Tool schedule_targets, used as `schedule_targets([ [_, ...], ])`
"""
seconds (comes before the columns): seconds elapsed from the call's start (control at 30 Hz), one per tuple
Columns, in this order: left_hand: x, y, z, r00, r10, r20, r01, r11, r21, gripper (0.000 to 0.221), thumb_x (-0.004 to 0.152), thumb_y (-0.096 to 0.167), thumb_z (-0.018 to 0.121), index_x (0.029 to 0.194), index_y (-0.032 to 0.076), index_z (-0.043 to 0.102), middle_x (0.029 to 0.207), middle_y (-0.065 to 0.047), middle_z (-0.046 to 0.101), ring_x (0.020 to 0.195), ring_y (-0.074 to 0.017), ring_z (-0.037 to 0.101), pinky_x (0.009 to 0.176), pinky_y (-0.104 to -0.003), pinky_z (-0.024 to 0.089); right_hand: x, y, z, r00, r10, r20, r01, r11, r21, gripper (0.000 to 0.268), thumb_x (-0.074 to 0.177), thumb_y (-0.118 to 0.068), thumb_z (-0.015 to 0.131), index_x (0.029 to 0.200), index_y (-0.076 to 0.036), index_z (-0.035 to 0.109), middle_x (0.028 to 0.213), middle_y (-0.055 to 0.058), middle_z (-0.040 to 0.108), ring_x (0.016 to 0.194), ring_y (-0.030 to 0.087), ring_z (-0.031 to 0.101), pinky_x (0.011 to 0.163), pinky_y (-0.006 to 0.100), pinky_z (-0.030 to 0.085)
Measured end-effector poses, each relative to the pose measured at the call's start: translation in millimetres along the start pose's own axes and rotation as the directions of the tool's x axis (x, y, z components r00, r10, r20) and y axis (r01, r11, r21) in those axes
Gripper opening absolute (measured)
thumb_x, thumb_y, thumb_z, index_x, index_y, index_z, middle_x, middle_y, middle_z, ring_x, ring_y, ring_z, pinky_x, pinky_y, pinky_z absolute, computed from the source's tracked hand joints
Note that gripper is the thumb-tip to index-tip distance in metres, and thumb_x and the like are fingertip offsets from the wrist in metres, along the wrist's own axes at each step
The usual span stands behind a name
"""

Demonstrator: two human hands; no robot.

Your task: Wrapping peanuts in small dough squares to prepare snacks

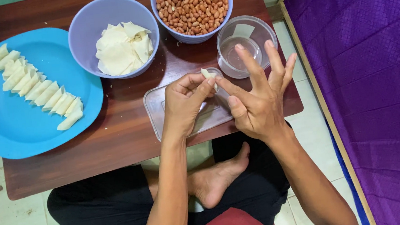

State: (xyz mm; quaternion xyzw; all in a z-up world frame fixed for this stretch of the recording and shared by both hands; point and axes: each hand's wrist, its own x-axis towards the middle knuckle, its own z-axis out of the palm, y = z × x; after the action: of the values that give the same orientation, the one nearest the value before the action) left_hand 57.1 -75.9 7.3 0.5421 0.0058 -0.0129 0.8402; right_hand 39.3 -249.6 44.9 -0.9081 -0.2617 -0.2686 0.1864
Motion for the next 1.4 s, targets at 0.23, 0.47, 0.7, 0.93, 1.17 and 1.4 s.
schedule_targets([
  [0.23, 1, 0, 0, 0.999, -0.035, 0.009, 0.035, 0.999, 0.014, 0.013, 0.091, 0.019, 0.075, 0.089, 0.007, 0.072, 0.074, -0.003, 0.068, 0.070, -0.0078, 0.062, 0.069, -0.022, 0.054, 2, -2, 3, 1.000, 0.003, -0.019, -0.003, 1.000, 0.008, 0.056, 0.111, -0.044, 0.028, 0.130, -0.028, 0.079, 0.160, 0.015, 0.043, 0.152, 0.051, 0.018, 0.119, 0.076, -0.001],
  [0.47, 1, 2, 0, 0.999, -0.045, -0.002, 0.045, 0.999, 0.029, 0.014, 0.091, 0.021, 0.075, 0.090, 0.007, 0.073, 0.076, -0.003, 0.069, 0.072, -0.0078, 0.063, 0.071, -0.021, 0.053, -1, -2, 6, 1.000, 0.017, -0.026, -0.017, 1.000, -0.006, 0.054, 0.111, -0.042, 0.029, 0.133, -0.029, 0.078, 0.161, 0.013, 0.042, 0.153, 0.048, 0.019, 0.121, 0.075, 0.002],
  [0.7, -2, 4, 1, 0.999, -0.043, -0.011, 0.043, 0.999, -0.008, 0.012, 0.092, 0.017, 0.074, 0.090, 0.005, 0.072, 0.076, -0.004, 0.069, 0.072, -0.0085, 0.062, 0.072, -0.022, 0.054, -6, -4, 6, 0.999, 0.045, -0.020, -0.045, 0.999, 0.005, 0.050, 0.110, -0.038, 0.034, 0.135, -0.029, 0.076, 0.162, 0.012, 0.042, 0.153, 0.047, 0.019, 0.123, 0.074, 0.006],
  [0.93, -4, 4, 3, 0.988, -0.021, 0.150, 0.010, 0.998, 0.069, 0.009, 0.097, 0.016, 0.070, 0.095, 0.007, 0.071, 0.086, 0.001, 0.069, 0.081, -0.0056, 0.061, 0.077, -0.021, 0.052, 10, -6, -10, 0.980, 0.188, -0.068, -0.165, 0.952, 0.259, 0.021, 0.100, -0.010, 0.075, 0.120, -0.014, 0.079, 0.156, 0.015, 0.049, 0.154, 0.043, 0.026, 0.129, 0.057, 0.025],
  [1.17, -7, -4, 1, 0.984, 0.048, 0.174, -0.070, 0.990, 0.125, 0.008, 0.097, 0.015, 0.072, 0.098, 0.008, 0.073, 0.094, 0.001, 0.070, 0.086, -0.0052, 0.061, 0.077, -0.021, 0.052, 12, -6, -10, 0.977, 0.208, -0.048, -0.190, 0.951, 0.245, 0.003, 0.101, -0.018, 0.077, 0.100, -0.016, 0.079, 0.152, 0.012, 0.055, 0.150, 0.040, 0.032, 0.122, 0.054, 0.028],
  [1.4, -7, -1, 3, 0.990, 0.028, 0.141, -0.051, 0.986, 0.159, 0.012, 0.095, 0.014, 0.073, 0.104, 0.006, 0.075, 0.099, 0.000, 0.075, 0.091, -0.0046, 0.064, 0.085, -0.021, 0.054, 10, -6, -4, 0.986, 0.163, -0.031, -0.160, 0.982, 0.099, 0.024, 0.108, -0.030, 0.063, 0.093, -0.012, 0.066, 0.154, 0.009, 0.053, 0.149, 0.041, 0.033, 0.113, 0.058, 0.031],
])
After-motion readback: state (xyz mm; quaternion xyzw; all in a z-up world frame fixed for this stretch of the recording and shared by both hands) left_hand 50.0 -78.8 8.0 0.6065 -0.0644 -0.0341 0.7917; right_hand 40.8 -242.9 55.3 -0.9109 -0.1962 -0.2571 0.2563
